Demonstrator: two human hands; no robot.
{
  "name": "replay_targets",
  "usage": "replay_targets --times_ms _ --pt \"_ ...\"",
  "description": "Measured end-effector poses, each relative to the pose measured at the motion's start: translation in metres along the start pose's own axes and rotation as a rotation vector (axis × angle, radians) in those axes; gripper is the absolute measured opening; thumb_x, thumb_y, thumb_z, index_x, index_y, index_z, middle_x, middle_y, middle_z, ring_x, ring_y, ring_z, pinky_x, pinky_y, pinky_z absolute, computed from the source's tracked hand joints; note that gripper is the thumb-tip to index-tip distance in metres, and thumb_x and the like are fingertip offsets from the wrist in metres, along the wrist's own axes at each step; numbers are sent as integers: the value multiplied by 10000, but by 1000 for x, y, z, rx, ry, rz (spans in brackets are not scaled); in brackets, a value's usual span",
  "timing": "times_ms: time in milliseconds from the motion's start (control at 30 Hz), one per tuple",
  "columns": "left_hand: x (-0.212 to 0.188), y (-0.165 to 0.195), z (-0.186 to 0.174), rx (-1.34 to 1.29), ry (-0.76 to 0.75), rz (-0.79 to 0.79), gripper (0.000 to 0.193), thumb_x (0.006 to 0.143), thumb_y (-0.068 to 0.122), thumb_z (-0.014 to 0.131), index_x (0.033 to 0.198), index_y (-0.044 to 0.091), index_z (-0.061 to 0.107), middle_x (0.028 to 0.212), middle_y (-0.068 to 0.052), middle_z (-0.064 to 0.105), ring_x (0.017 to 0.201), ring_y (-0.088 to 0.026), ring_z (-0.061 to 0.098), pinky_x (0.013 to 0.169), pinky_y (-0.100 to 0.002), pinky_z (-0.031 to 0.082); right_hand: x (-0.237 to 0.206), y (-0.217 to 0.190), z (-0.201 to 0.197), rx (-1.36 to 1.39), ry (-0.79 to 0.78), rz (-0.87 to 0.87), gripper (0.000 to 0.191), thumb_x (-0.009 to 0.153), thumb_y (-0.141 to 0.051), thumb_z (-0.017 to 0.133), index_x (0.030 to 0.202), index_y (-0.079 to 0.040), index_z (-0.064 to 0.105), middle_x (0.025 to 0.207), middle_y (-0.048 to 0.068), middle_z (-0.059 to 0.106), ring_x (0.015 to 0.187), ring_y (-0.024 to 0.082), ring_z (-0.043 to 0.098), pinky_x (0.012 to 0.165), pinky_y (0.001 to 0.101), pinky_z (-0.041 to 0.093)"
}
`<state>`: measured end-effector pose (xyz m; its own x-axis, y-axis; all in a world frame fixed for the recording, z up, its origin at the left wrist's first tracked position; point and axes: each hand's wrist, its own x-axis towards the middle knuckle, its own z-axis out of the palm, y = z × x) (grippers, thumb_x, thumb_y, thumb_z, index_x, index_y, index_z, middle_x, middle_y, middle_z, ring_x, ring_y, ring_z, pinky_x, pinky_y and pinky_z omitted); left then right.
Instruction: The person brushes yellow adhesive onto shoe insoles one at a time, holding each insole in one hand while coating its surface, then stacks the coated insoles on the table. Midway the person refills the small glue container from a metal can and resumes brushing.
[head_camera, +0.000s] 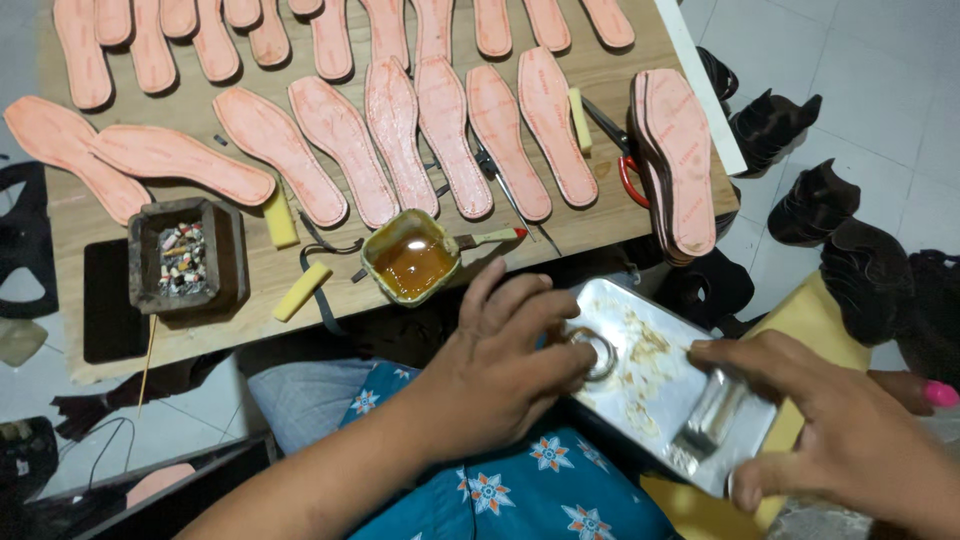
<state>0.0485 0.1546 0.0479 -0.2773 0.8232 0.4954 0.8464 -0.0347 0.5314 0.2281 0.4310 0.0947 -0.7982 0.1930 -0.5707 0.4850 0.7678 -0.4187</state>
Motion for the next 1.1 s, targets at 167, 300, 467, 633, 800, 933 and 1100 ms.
replay_targets --times_ms 167,300,467,633,800,933,1100 --pt "5 11 -1 -83 -123 19 372 951 403 685 1278 228 685 1417 -94 520 1455 -382 398 1282 -621 166 -17 -13 -8 -280 -329 348 957 545 -653 866 1425 -426 566 1183 -65 560 1040 98 690 901 297 591" --pt "12 8 -4 -389 -204 18 617 970 616 470 1391 202 648 1544 -180 446 1528 -452 327 1306 -603 133 -36 18 2 -408 -273 295 798 584 -651 844 1301 -390 611 1123 -119 600 938 49 704 820 265 582" --pt "3 -17 -15 -762 -49 -275 871 992 813 276 1430 124 578 1589 -200 353 1518 -376 334 1283 -515 203 -66 86 20 -193 -107 429 617 555 -524 884 1106 -293 728 941 -75 677 804 74 710 750 266 562" --pt "-41 -46 -15 -954 127 -503 826 1089 660 298 1402 -53 571 1555 -254 437 1486 -382 420 1287 -519 278 -56 114 11 -245 -23 614 585 741 -577 786 1203 -233 678 799 -18 721 670 134 719 673 291 569" --pt "-115 -73 -4 -1001 434 -549 745 1173 567 313 1290 -113 593 1402 -289 561 1311 -375 560 1232 -535 407 2 124 2 -461 58 636 649 794 -724 651 1173 -200 699 733 85 726 710 258 753 678 400 582" --pt "-189 -96 2 -847 595 -614 604 1195 459 394 1259 -109 587 1295 -315 616 1225 -383 618 1160 -510 479 62 173 26 -157 173 571 671 775 -655 712 1239 -171 696 839 156 751 806 332 762 764 459 582" --pt "-247 -107 12 -821 794 -719 438 1198 309 419 1202 -102 570 1221 -302 655 1181 -405 663 1088 -534 537 147 230 84 -114 308 417 644 795 -588 735 1221 -108 684 1029 208 730 934 399 713 837 503 549"
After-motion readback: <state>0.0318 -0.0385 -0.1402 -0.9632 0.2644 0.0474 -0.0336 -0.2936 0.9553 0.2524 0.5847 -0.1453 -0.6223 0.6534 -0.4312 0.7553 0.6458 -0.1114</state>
